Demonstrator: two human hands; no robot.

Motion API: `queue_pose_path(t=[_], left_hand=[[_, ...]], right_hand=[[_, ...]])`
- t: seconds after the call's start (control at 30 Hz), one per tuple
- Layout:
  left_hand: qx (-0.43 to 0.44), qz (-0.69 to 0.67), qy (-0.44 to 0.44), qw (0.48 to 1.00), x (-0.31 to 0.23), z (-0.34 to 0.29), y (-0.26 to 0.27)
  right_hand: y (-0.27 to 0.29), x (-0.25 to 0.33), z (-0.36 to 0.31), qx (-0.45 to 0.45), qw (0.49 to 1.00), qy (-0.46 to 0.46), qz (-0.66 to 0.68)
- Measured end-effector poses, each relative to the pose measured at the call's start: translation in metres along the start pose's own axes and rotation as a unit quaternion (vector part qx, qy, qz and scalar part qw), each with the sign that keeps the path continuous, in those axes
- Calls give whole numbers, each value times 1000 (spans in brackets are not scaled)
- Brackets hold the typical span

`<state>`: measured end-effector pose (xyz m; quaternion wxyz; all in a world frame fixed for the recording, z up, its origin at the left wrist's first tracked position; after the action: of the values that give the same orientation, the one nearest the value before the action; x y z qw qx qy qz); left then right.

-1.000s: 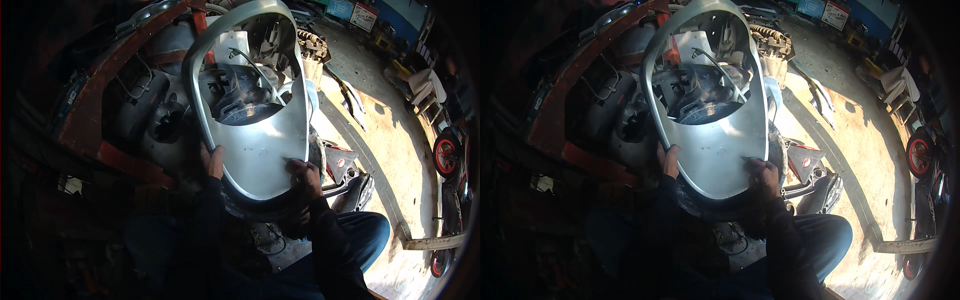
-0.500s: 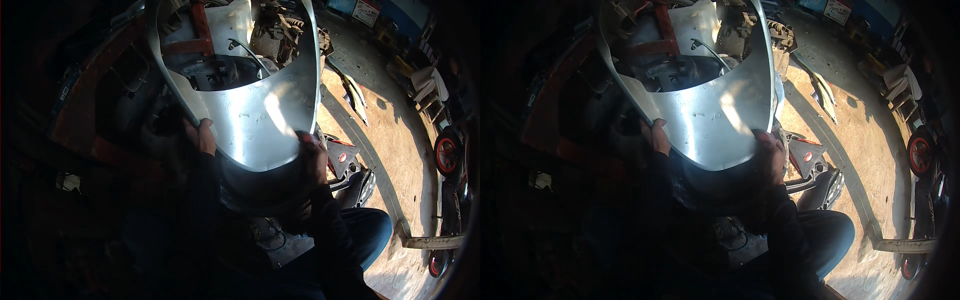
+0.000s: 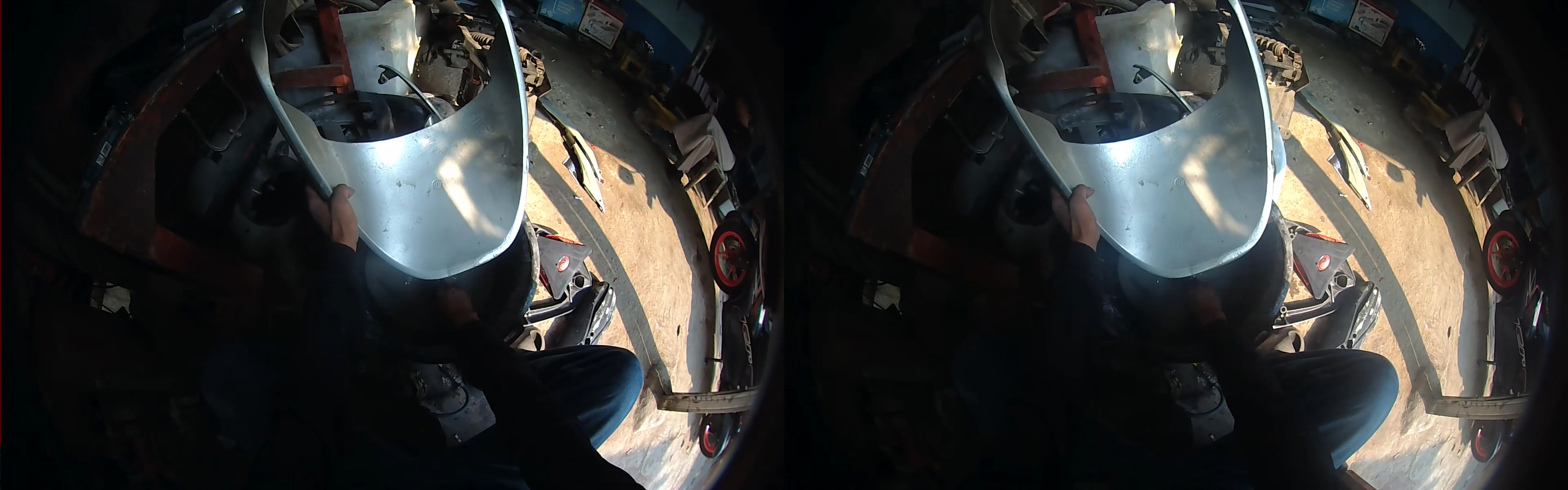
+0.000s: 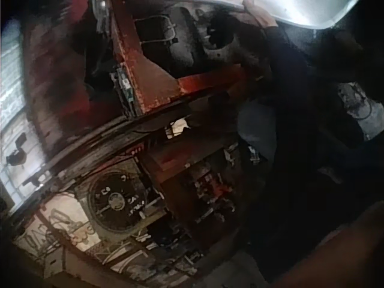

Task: The person sands a plastic motorcycle panel by hand using a circular sanding pad, rubbing the surface repeatedly and checking the texture with their fingers.

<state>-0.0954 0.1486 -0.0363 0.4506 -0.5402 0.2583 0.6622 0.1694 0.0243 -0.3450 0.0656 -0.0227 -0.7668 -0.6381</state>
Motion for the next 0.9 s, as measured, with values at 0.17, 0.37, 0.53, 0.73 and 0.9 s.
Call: queue_pose_path(t=[0.17, 0.37, 0.53, 0.73, 0.9], left_hand=[[-3, 22, -12, 1000, -16, 5, 18], [29, -1, 5, 1000, -20, -4, 25], [23, 11, 26, 999, -2, -16, 34], [25, -2, 62, 998, 29, -18, 59], [5, -7, 103, 995, 34, -35, 65]], right_hand=[[-8, 30, 9, 75, 969, -42, 231], [50, 55, -16, 122, 881, 20, 457], [129, 75, -50, 158, 875, 103, 447], [267, 111, -92, 83, 924, 225, 299], [345, 98, -83, 21, 911, 157, 381]])
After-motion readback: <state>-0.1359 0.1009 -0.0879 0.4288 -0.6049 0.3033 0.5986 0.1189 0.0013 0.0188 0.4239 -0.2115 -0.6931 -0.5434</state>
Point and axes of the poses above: each hand's wrist, its own z-axis towards the middle knuckle, its own y-axis out of the back of the hand, x = y × z, the point moved 7 cm from there along z, towards the middle knuckle, and after that the axes turned 10 degrees about -y, right-handed, at the moved point
